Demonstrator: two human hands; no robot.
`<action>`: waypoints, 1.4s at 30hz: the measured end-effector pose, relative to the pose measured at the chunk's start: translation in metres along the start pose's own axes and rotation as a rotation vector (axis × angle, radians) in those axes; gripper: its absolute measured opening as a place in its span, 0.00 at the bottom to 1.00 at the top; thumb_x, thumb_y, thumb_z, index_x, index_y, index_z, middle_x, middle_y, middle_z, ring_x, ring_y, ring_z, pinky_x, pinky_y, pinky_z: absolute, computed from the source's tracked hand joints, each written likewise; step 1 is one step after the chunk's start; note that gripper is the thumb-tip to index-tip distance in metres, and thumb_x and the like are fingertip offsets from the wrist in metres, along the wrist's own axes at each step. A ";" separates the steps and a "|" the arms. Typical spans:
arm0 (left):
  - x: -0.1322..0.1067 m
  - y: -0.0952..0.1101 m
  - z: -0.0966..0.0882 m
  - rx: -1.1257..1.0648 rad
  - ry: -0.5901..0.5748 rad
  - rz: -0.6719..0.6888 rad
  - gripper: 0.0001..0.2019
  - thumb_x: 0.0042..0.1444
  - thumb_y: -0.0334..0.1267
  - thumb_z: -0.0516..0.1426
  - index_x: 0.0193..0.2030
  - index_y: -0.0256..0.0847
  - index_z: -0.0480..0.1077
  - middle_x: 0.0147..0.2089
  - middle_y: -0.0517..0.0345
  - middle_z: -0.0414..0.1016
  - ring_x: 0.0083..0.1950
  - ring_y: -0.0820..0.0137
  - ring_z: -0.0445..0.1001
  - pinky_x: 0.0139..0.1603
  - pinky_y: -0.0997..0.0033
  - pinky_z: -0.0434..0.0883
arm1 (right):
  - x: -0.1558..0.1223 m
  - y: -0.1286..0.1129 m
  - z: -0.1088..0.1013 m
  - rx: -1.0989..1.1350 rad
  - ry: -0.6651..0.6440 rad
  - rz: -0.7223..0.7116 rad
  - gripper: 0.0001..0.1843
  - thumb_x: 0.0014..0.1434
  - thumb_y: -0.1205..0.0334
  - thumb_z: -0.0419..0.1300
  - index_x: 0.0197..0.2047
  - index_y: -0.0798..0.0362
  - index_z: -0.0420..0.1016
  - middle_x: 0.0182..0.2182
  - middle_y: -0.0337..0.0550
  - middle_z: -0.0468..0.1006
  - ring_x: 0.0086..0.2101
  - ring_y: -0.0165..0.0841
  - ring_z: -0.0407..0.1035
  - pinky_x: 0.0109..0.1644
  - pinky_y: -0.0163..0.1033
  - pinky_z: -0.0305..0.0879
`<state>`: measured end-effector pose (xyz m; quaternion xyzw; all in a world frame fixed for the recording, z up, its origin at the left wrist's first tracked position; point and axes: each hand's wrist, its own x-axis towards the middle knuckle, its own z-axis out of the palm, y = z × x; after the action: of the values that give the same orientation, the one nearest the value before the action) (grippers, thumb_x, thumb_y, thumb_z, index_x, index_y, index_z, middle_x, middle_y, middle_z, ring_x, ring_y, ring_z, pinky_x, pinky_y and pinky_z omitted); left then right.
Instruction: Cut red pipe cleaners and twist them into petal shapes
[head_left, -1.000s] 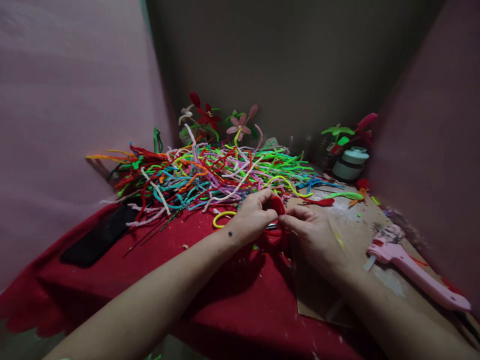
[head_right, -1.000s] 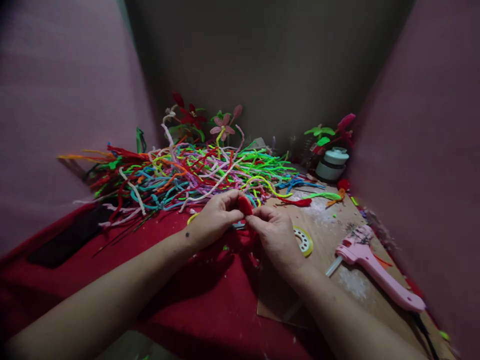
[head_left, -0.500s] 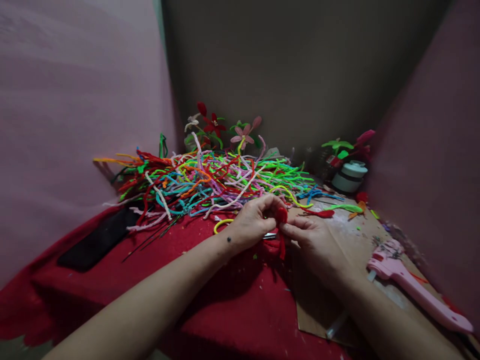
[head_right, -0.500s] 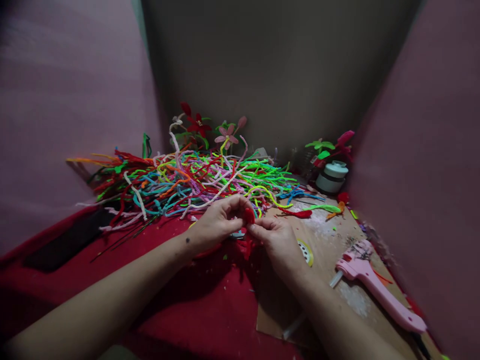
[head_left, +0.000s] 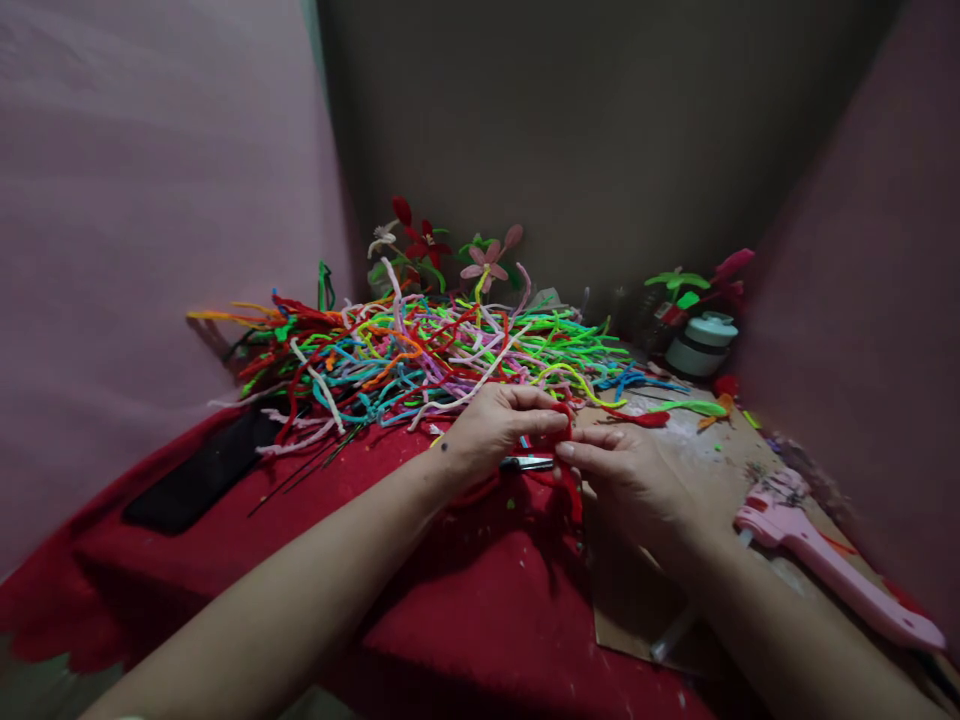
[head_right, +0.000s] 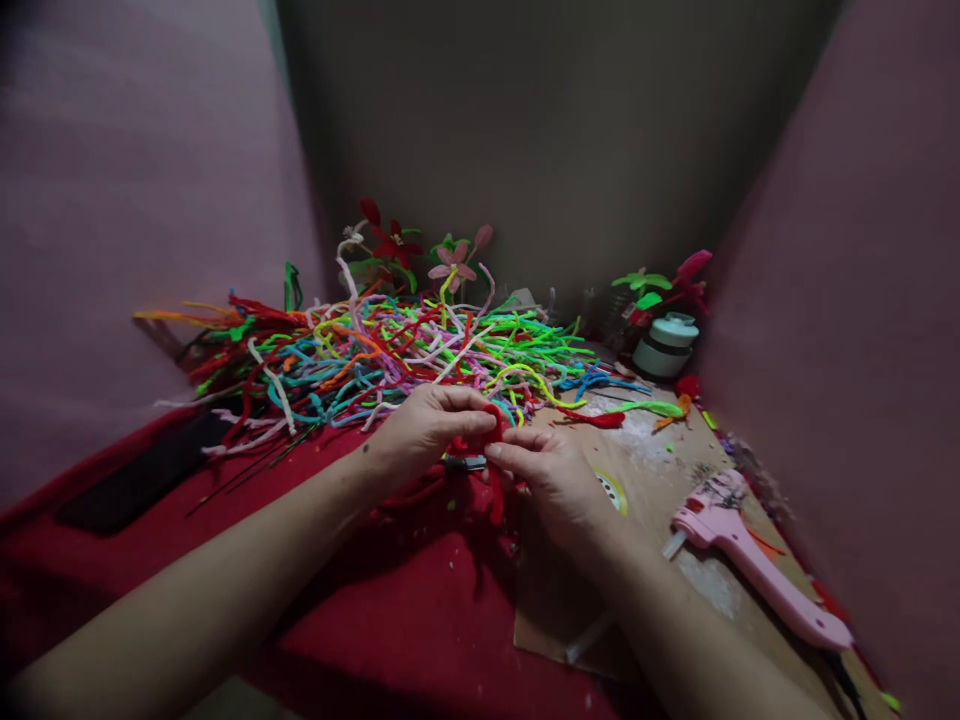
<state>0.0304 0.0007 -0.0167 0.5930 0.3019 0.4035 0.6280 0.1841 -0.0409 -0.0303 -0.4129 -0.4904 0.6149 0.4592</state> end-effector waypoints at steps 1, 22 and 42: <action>-0.001 -0.001 0.001 -0.032 0.005 0.001 0.05 0.46 0.35 0.61 0.27 0.34 0.73 0.23 0.61 0.71 0.23 0.79 0.66 0.27 0.78 0.64 | 0.000 0.000 0.000 0.047 -0.033 0.030 0.08 0.45 0.60 0.65 0.22 0.56 0.73 0.18 0.37 0.69 0.22 0.26 0.60 0.28 0.34 0.54; -0.004 0.005 0.007 0.230 -0.013 0.052 0.04 0.46 0.34 0.60 0.28 0.35 0.74 0.25 0.61 0.70 0.27 0.77 0.67 0.31 0.75 0.64 | -0.006 0.003 0.009 -0.057 0.092 -0.036 0.13 0.47 0.57 0.64 0.20 0.56 0.72 0.18 0.36 0.69 0.21 0.26 0.59 0.26 0.34 0.54; -0.006 0.010 0.007 0.233 0.053 0.128 0.05 0.49 0.35 0.58 0.27 0.35 0.69 0.24 0.62 0.71 0.24 0.78 0.65 0.27 0.78 0.62 | -0.010 0.000 0.012 -0.185 0.073 -0.027 0.16 0.49 0.57 0.62 0.16 0.54 0.66 0.12 0.34 0.65 0.15 0.23 0.54 0.18 0.32 0.48</action>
<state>0.0318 -0.0079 -0.0066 0.6692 0.3249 0.4205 0.5195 0.1750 -0.0529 -0.0275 -0.4692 -0.5336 0.5451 0.4450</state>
